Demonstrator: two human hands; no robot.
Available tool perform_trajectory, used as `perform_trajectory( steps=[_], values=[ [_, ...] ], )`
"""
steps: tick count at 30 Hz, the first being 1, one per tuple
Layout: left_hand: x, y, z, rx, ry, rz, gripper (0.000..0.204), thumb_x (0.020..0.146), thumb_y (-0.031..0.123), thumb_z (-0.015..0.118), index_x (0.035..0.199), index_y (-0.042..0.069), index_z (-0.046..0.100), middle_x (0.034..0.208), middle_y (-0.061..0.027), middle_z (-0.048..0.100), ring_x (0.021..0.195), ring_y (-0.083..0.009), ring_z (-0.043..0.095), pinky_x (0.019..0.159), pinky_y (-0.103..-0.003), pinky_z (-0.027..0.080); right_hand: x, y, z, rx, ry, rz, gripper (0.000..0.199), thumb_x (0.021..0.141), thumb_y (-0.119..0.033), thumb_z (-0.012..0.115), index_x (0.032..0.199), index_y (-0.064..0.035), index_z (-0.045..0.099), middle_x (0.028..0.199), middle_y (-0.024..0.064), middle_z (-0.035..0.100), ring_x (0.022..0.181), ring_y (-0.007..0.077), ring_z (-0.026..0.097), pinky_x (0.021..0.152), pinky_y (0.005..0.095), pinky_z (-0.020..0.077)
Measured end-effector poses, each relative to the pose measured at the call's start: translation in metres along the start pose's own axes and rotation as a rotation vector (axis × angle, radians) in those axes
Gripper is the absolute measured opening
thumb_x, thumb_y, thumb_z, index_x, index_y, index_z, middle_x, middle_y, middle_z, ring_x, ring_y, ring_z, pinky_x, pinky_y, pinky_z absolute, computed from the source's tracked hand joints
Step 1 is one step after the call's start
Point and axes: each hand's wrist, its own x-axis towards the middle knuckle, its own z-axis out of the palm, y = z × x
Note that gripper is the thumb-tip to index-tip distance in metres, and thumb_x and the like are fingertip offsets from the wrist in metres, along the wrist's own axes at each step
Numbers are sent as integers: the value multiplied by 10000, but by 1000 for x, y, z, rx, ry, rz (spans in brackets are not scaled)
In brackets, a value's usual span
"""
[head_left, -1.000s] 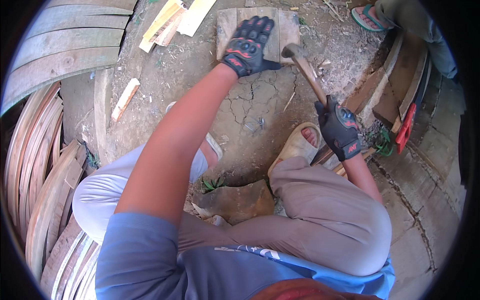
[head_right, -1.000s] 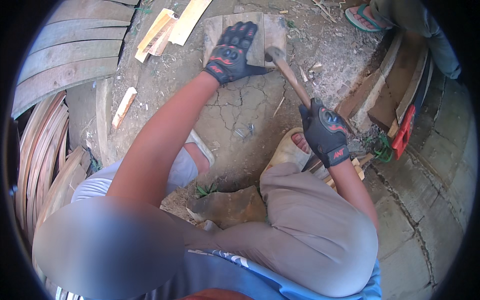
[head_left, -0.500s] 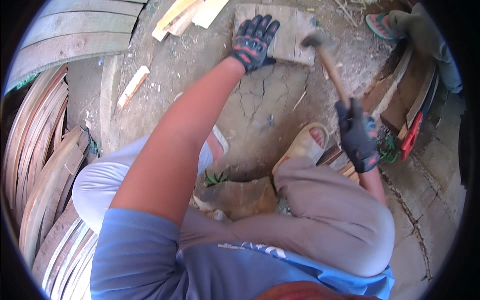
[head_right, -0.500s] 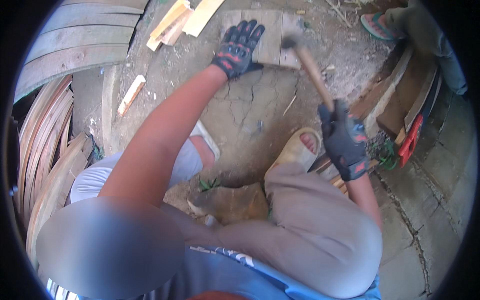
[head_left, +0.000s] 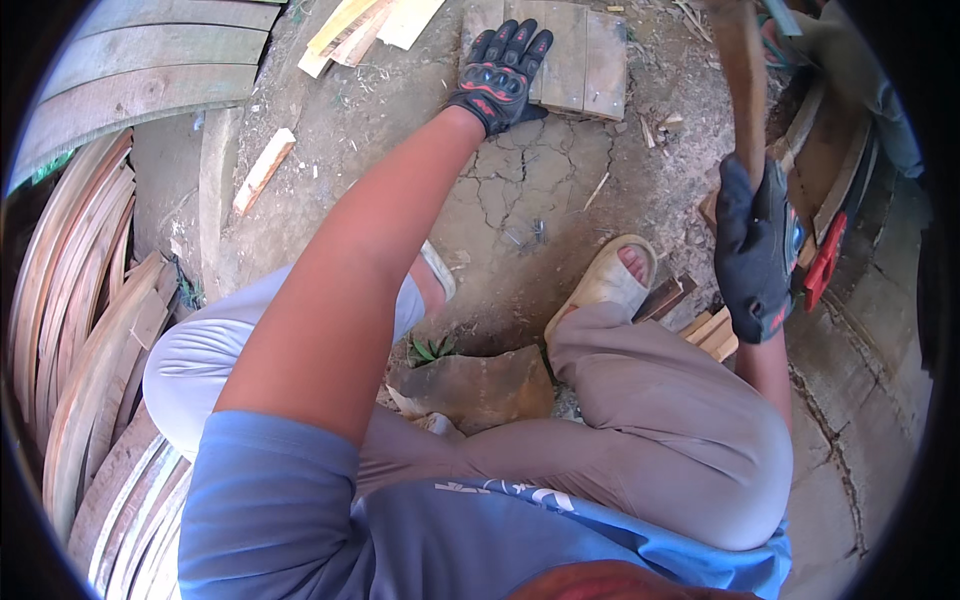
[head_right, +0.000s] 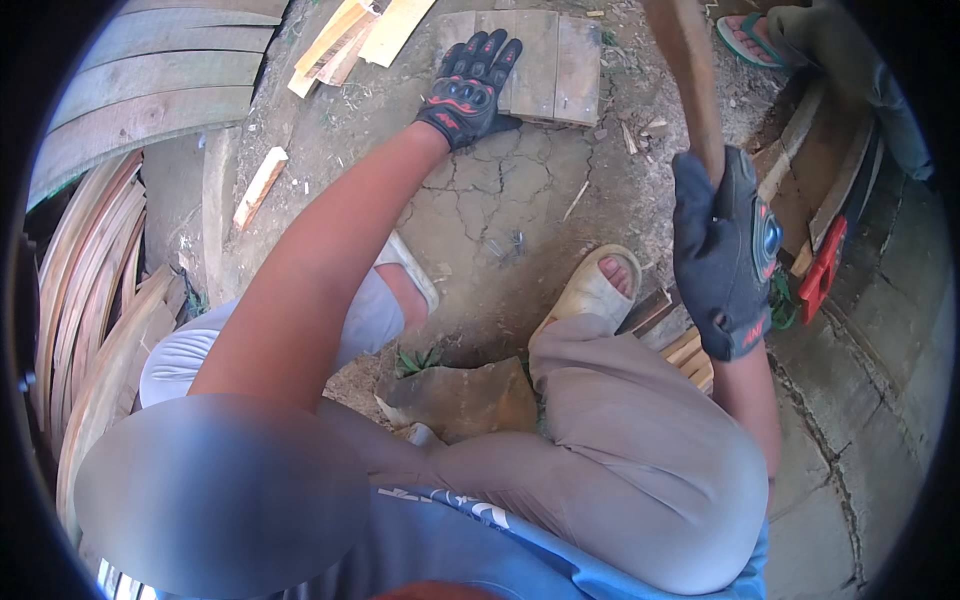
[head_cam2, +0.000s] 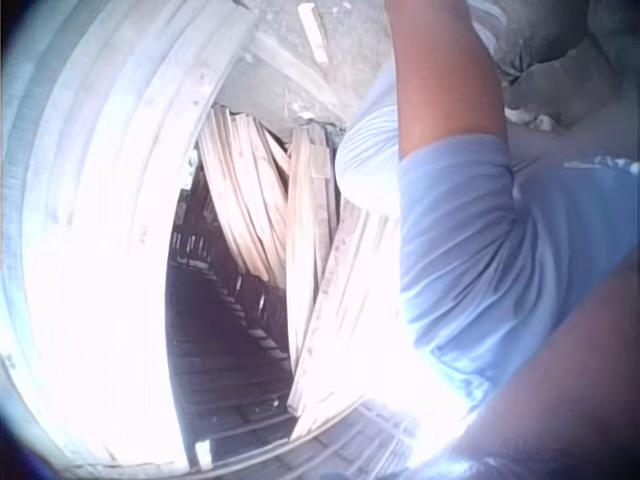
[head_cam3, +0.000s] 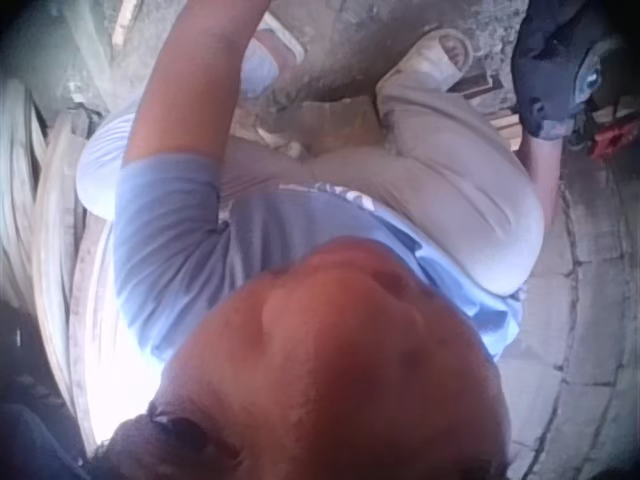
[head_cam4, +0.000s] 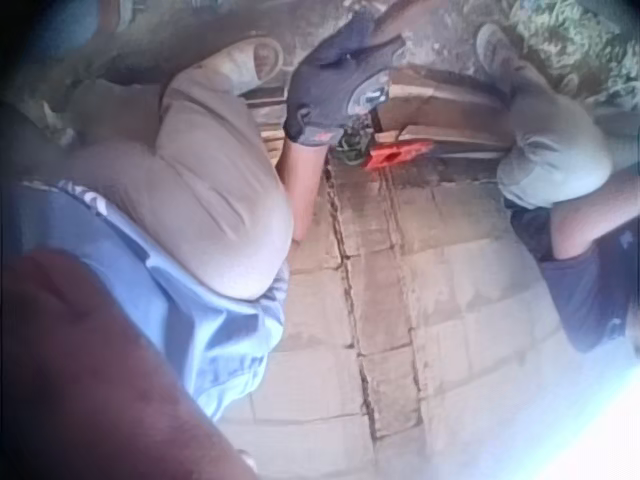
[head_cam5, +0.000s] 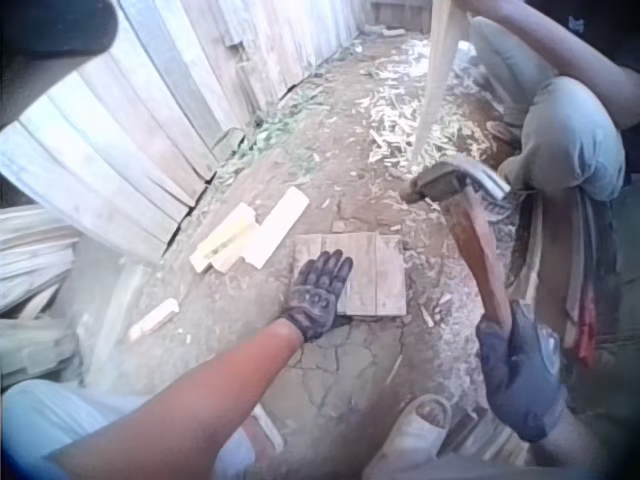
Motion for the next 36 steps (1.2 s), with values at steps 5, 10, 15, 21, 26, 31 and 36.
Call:
perform_trajectory(
  steps=[5,10,15,21,26,31,36],
  values=[
    [16,12,2,14,49,30,1143,825,607,796,1694,142,215,1728,-159,265,1585,-387,263,1296,-545,197,-24,73,52,-368,-422,-19,285,1067,-323,579,1112,-46,626,772,243,682,723,446,700,625,530,536],
    [5,6,4,41,27,1,1136,831,617,785,1695,155,211,1731,-156,257,1586,-378,264,1297,-540,200,-17,12,21,-167,-276,125,236,1056,-271,621,1119,-44,625,816,251,682,776,442,708,643,517,527],
    [6,5,3,47,22,9,1153,826,652,766,1696,147,202,1734,-155,253,1586,-379,266,1294,-538,198,-20,29,27,-144,-77,13,215,1058,-245,624,1134,-44,623,750,223,663,714,439,695,628,505,521],
    [14,14,-4,28,-18,-5,1133,850,631,753,1695,123,196,1741,-157,235,1584,-385,267,1293,-532,194,-28,49,36,-211,-242,-1,176,1053,-198,619,1129,-39,611,730,215,652,669,431,683,595,495,515],
    [7,12,-12,-46,-34,-20,1153,833,600,786,1701,130,190,1747,-146,228,1596,-374,249,1303,-531,184,-20,28,26,17,5,22,196,1045,-207,617,1129,-30,610,750,225,669,685,435,693,606,522,529],
    [20,13,-3,60,6,-3,1087,870,562,765,1695,126,208,1745,-152,233,1598,-377,245,1301,-533,191,-28,69,56,-279,-336,-7,271,1065,-293,584,1140,-36,629,823,241,698,759,449,705,638,532,537],
    [7,9,-11,-47,-9,-23,1066,890,547,753,1697,133,192,1746,-154,227,1598,-380,244,1301,-537,193,-7,16,10,-110,0,43,238,1065,-265,610,1119,-33,623,819,247,691,759,426,701,629,507,516]
  ],
)
